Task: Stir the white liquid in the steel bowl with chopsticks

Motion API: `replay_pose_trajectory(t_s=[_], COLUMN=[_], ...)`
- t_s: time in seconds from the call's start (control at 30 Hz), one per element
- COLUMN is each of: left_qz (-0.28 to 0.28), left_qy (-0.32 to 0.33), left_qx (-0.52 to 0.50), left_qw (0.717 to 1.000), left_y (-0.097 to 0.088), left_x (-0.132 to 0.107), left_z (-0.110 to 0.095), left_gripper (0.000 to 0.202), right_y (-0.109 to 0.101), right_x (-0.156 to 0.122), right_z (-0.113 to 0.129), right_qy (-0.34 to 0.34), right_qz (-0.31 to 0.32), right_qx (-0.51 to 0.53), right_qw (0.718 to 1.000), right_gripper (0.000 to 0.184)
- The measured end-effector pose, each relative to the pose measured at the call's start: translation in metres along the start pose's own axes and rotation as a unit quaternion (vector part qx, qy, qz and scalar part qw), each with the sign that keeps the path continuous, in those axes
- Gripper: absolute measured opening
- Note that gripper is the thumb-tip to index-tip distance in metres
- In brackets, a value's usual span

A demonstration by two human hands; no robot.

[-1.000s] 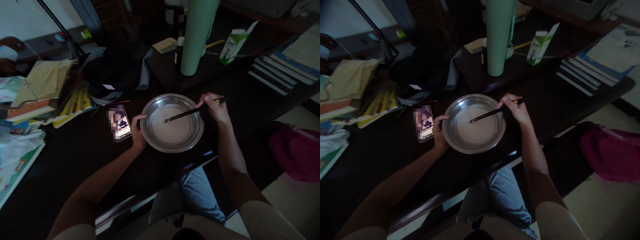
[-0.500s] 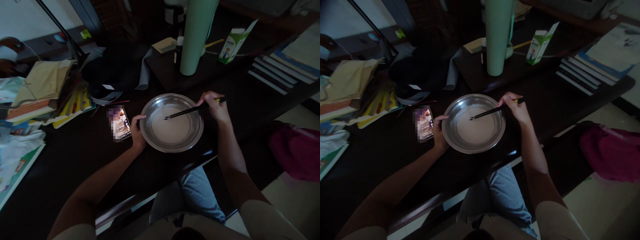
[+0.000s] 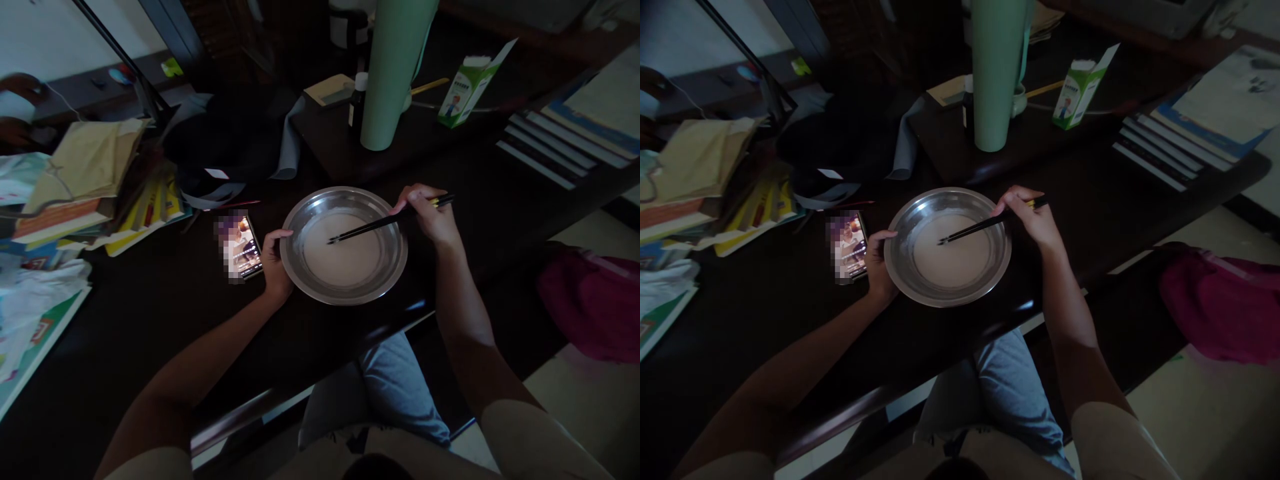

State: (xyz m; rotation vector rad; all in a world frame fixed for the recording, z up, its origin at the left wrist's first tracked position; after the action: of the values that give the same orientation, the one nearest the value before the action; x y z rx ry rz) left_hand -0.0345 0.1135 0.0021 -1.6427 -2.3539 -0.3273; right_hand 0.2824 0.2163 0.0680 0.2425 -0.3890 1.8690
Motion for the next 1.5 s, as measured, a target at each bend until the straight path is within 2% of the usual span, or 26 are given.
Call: replay_pose_trajectory(t_s=[0.07,0.13,0.27,0.33,0.47,0.6,0.67,0.83,0.9,1.07,1.13,1.2,1.33,1.4,1.5], left_qz=[0.000,0.004,0.008,0.003,0.001,0.001,0.003,0.004,0.002,-0.002,0.002,0.006,0.004,0.001,0.003], left_qy=[-0.004,-0.009,-0.007,-0.009,-0.007,0.000,-0.002,-0.006,-0.012,-0.010,-0.010,-0.013,-0.009,-0.005,-0.004], left_qx=[0.001,-0.001,0.001,0.009,0.017,0.016,0.018,0.016,0.008,0.014,0.011,0.000,-0.002,0.011,0.020], left_qw=[1.000,1.000,1.000,1.000,1.000,1.000,1.000,1.000,1.000,1.000,1.000,1.000,1.000,1.000,1.000], left_y=[0.000,0.001,0.001,0.000,0.000,0.000,0.000,0.001,0.001,0.000,0.000,0.000,0.001,0.001,0.001], left_x=[0.000,0.000,0.001,0.000,0.000,0.000,0.000,0.000,0.000,0.000,0.000,0.000,0.000,0.000,0.000], left_z=[0.000,0.000,-0.001,0.000,0.000,0.000,0.000,0.000,0.000,0.001,0.002,0.002,0.003,0.002,0.002], left_gripper=[0.029,0.030,0.028,0.027,0.027,0.028,0.028,0.029,0.028,0.028,0.028,0.029,0.028,0.028,0.029], right_y=[-0.004,-0.005,0.005,0.007,0.001,-0.004,-0.002,0.007,0.006,-0.003,-0.004,-0.002,0.007,0.008,0.003], right_x=[0.000,-0.001,-0.003,-0.003,-0.001,-0.001,-0.002,-0.003,-0.002,-0.001,-0.001,-0.002,-0.003,-0.002,0.000], right_z=[-0.002,-0.002,0.002,0.003,0.000,0.000,0.002,0.005,0.004,0.002,0.001,0.002,0.004,0.004,0.003], right_qy=[0.006,0.013,0.012,0.003,0.000,-0.002,-0.002,0.006,0.005,0.008,0.012,0.015,0.010,0.009,0.007], right_qz=[-0.043,-0.044,0.064,0.090,0.031,-0.043,-0.028,0.077,0.070,-0.035,-0.053,-0.025,0.069,0.073,0.023], right_qx=[0.022,0.033,0.017,0.000,-0.016,0.038,0.049,-0.002,-0.023,0.002,0.020,0.029,0.008,-0.018,-0.024], right_qw=[0.999,0.998,0.998,0.996,0.999,0.998,0.998,0.997,0.997,0.999,0.998,0.999,0.998,0.997,0.999], right_gripper=[0.049,0.053,0.047,0.044,0.045,0.049,0.050,0.047,0.047,0.051,0.053,0.052,0.046,0.045,0.046])
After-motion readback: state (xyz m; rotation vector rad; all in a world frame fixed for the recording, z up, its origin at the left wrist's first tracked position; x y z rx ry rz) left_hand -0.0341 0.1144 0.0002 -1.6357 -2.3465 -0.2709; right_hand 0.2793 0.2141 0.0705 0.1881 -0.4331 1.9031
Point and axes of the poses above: each hand's wrist, its own x-axis towards the middle knuckle, its own y-axis out of the palm, z = x × y, the point moved 4 cm from there along x, towards the middle knuckle, and after that the axes turned 7 degrees about z, right-handed, at the moved point
